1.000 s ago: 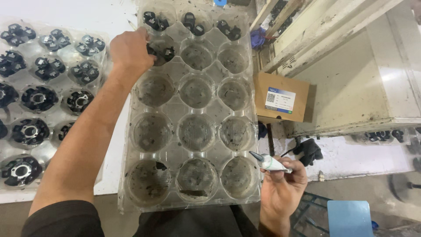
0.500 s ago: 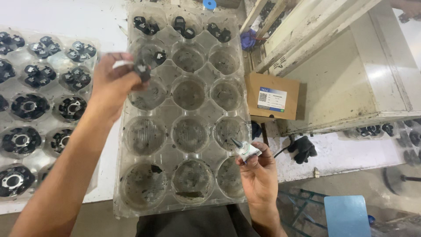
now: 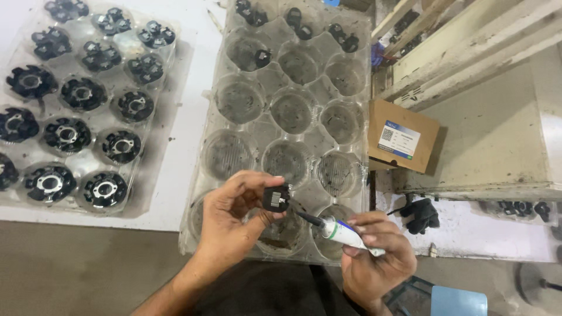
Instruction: The person picks small black rotor-like components from plastic trays, squeezes liquid from a tube onto each component, and places the treated components back into the tray cells, repeating this cycle across multiple trays on the workbench.
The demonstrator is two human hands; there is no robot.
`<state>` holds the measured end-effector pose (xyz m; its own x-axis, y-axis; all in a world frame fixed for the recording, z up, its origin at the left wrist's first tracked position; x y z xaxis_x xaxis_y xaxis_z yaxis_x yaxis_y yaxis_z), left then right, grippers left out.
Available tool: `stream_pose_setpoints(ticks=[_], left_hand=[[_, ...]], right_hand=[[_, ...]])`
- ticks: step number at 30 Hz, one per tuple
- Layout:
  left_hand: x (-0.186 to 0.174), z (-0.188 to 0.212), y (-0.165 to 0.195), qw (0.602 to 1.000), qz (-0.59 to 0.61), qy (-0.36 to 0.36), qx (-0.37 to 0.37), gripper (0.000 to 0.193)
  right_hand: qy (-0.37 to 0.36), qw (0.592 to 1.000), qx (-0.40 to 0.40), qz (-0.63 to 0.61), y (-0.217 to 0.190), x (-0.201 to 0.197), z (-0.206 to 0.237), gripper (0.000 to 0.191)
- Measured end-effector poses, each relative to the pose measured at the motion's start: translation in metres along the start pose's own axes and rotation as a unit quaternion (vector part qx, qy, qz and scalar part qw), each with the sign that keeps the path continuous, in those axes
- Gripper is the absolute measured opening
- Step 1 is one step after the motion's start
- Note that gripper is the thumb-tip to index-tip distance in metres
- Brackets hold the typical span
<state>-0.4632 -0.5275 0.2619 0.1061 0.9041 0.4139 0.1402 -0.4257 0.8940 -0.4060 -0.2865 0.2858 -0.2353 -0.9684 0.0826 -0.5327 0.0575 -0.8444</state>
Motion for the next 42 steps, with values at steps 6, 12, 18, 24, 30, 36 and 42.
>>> stream_pose_setpoints(ticks=[6, 12, 18, 24, 30, 36, 42], left_hand=[[-0.003, 0.012, 0.009, 0.999, -0.006, 0.039, -0.013, 0.045], [-0.002, 0.015, 0.011, 0.999, -0.020, 0.037, -0.026, 0.046], [0.000, 0.018, 0.004, 0.999, -0.005, 0.020, -0.046, 0.049], [-0.001, 0.016, -0.004, 0.997, -0.004, 0.019, -0.071, 0.051], [-0.001, 0.016, -0.007, 0.996, -0.001, 0.018, -0.082, 0.052], [-0.002, 0.015, -0.005, 0.997, -0.012, 0.021, -0.068, 0.053], [-0.002, 0.015, -0.009, 0.996, 0.012, 0.020, -0.081, 0.052]], right_hand=[[-0.019, 0.988, -0.102, 0.118, -0.028, 0.017, 0.001, 0.030], [-0.045, 0.981, -0.087, 0.169, -0.032, 0.021, 0.002, 0.031], [-0.099, 0.967, -0.130, 0.194, -0.036, 0.029, -0.003, 0.032], [-0.060, 0.970, -0.108, 0.210, -0.037, 0.030, -0.001, 0.027], [-0.079, 0.969, -0.128, 0.196, -0.036, 0.030, -0.002, 0.025], [-0.123, 0.963, -0.136, 0.196, -0.036, 0.032, -0.003, 0.026], [-0.105, 0.965, -0.132, 0.200, -0.037, 0.030, 0.000, 0.025]])
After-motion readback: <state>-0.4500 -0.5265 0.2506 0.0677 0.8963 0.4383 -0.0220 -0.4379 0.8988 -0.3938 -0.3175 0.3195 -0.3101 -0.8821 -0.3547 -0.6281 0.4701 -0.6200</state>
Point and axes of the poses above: each hand's wrist, its own z-axis away from the middle knuckle, its own x-axis out of the palm, y = z × x, the point moved 8 cm from there along -z, towards the middle knuckle, and after that the axes turned 5 degrees about x, right-handed, at the moved point
